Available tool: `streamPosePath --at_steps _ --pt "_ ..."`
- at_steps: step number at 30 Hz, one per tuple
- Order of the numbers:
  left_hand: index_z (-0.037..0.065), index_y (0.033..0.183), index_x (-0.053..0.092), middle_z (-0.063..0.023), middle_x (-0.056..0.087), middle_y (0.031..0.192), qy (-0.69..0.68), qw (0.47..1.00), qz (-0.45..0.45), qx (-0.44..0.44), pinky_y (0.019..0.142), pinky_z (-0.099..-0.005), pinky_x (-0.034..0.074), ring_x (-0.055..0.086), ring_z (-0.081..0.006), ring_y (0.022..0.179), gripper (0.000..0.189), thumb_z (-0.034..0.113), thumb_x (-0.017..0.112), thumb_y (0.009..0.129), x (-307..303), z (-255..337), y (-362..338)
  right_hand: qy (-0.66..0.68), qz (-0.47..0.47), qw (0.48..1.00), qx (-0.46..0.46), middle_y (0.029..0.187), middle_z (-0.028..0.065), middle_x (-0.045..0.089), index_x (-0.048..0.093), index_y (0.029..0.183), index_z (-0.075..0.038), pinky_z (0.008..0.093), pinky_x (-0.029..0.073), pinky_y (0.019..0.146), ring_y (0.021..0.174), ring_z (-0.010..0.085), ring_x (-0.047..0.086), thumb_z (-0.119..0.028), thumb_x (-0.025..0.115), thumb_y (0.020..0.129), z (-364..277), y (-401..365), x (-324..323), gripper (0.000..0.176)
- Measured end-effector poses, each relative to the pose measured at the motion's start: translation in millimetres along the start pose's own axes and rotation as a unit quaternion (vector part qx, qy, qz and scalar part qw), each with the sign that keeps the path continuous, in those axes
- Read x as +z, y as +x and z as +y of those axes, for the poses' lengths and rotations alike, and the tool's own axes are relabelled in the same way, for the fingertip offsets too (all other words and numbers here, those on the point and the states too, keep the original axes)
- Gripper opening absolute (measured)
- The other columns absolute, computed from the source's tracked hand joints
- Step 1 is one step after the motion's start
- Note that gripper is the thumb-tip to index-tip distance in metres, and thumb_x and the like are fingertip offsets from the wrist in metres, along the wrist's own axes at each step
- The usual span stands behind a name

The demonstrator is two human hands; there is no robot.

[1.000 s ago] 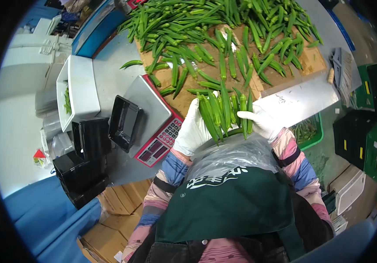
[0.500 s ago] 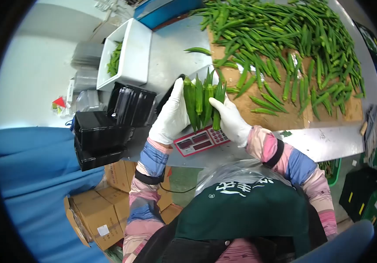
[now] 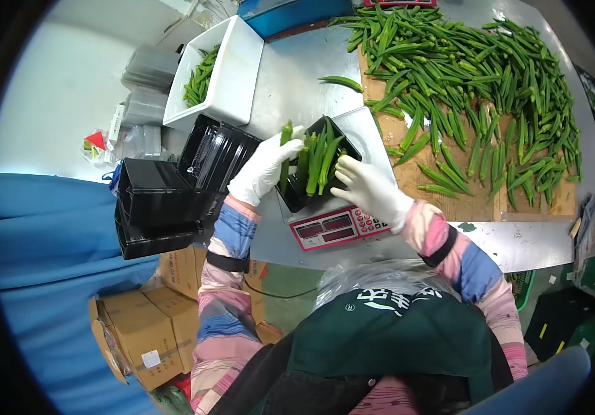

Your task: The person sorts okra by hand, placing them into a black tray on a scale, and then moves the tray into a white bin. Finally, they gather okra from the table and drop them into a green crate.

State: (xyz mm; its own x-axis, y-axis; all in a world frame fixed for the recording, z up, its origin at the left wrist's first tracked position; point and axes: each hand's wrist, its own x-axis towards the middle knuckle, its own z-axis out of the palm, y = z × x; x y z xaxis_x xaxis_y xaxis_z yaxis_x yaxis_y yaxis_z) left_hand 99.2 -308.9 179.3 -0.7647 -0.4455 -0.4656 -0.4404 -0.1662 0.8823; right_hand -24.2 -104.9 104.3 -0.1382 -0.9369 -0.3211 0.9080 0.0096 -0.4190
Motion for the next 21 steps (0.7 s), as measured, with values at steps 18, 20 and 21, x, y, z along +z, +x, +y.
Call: streamPosePath --at_steps 18,20,21 --pt "-0.003 0.157 0.027 -0.0151 0.056 0.141 -0.015 0.974 -0.22 0.047 0.108 -0.0317 0.043 0.055 -0.0159 0.125 0.075 0.028 0.066 0.101 212 -82 -59 -0.582 0.3 0.742 -0.145 0.121 0.0109 0.069 0.06 0.132 0.003 0.0282 0.051 0.089 0.105 0.0143 0.064 0.001 0.06 0.096 -27 -223 -156 0.037" --pt "-0.002 0.155 0.033 -0.0151 0.055 0.143 -0.067 0.957 -0.28 0.046 0.11 -0.0322 0.041 0.053 -0.0169 0.129 0.069 0.026 0.065 0.101 195 -93 -59 -0.575 0.388 0.71 -0.118 0.113 0.0113 0.07 0.06 0.133 0.004 0.0276 0.051 0.086 0.097 0.0144 0.064 -0.001 0.062 0.094 -32 -295 -194 0.039" --pt "-0.001 0.151 0.041 -0.0133 0.055 0.145 -0.104 0.948 -0.297 0.037 0.112 -0.0332 0.039 0.052 -0.0176 0.131 0.058 0.024 0.062 0.102 187 -104 -57 -0.65 0.415 0.633 -0.068 0.104 0.0121 0.071 0.064 0.127 0.004 0.0284 0.05 0.085 0.093 0.0156 0.064 -0.003 0.064 0.092 -36 -336 -220 0.036"
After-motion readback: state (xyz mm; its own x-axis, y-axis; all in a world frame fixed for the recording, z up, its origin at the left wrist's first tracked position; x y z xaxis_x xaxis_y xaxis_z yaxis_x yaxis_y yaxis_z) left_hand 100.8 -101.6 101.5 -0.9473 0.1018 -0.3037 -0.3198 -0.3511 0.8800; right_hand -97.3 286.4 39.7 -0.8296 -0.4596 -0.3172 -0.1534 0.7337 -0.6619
